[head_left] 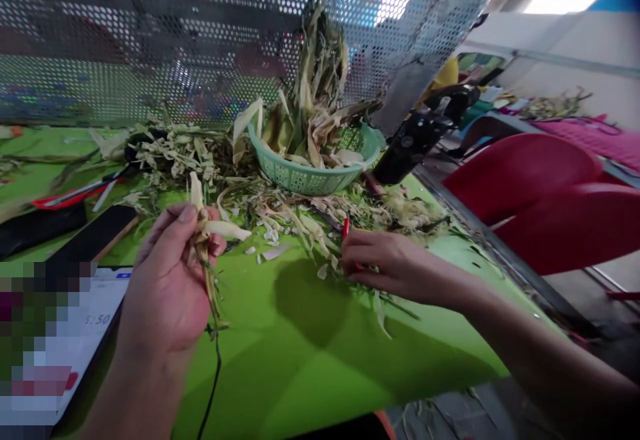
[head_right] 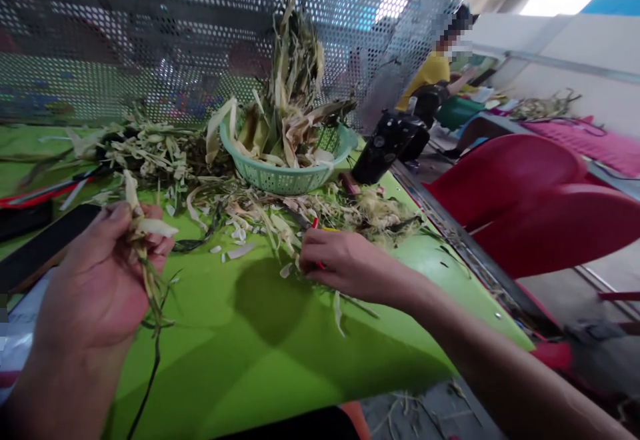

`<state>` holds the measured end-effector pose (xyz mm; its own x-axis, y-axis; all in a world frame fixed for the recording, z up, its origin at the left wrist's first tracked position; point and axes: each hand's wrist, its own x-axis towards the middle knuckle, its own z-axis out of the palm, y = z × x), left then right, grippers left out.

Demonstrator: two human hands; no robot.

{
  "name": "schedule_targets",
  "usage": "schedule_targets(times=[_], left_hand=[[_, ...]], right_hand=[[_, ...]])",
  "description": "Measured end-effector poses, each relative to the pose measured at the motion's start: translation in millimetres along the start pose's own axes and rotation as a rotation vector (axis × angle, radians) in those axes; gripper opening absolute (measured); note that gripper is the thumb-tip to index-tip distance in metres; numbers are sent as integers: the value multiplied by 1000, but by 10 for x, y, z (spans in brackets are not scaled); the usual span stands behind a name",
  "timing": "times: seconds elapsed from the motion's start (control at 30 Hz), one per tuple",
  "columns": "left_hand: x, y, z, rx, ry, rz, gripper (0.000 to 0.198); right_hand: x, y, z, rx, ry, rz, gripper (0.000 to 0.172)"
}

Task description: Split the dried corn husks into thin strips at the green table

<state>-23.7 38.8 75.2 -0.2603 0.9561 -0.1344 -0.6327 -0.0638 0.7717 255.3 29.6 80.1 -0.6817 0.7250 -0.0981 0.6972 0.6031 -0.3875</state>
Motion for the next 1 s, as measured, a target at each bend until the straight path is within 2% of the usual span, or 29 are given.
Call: schedule_targets(times=[0.17, 0.33, 0.43, 0.5, 0.63, 0.77, 0.9, 0.97, 1.0], left_hand=[[8, -15, -2, -14, 27, -9, 7], [7, -13, 5, -19, 28, -25, 9], [-4, -8, 13, -17, 39, -41, 7], [-10, -11, 10, -23, 42, -44, 8], [-14, -30, -12, -22, 33, -69, 15], [-20, -38, -15, -28, 34, -86, 17], [-20, -21, -1, -52, -70, -93, 12], [-13, -15, -4, -46, -102, -95, 14], [-8, -15, -9, -40, -108, -91, 16]], right_hand=[[45, 26, -123, 245, 121, 118, 13], [59, 29, -93, 470, 158, 260, 18], [71, 52, -43, 710, 165, 287, 18], [99, 65, -44, 781, 240, 275, 17], [216, -20, -216, 854, 543, 174, 17], [370, -333, -588, 909, 787, -60, 15], [543, -695, -899, 837, 922, -219, 12], [658, -787, -918, 816, 936, -231, 11], [725, -799, -884, 821, 904, -219, 10]])
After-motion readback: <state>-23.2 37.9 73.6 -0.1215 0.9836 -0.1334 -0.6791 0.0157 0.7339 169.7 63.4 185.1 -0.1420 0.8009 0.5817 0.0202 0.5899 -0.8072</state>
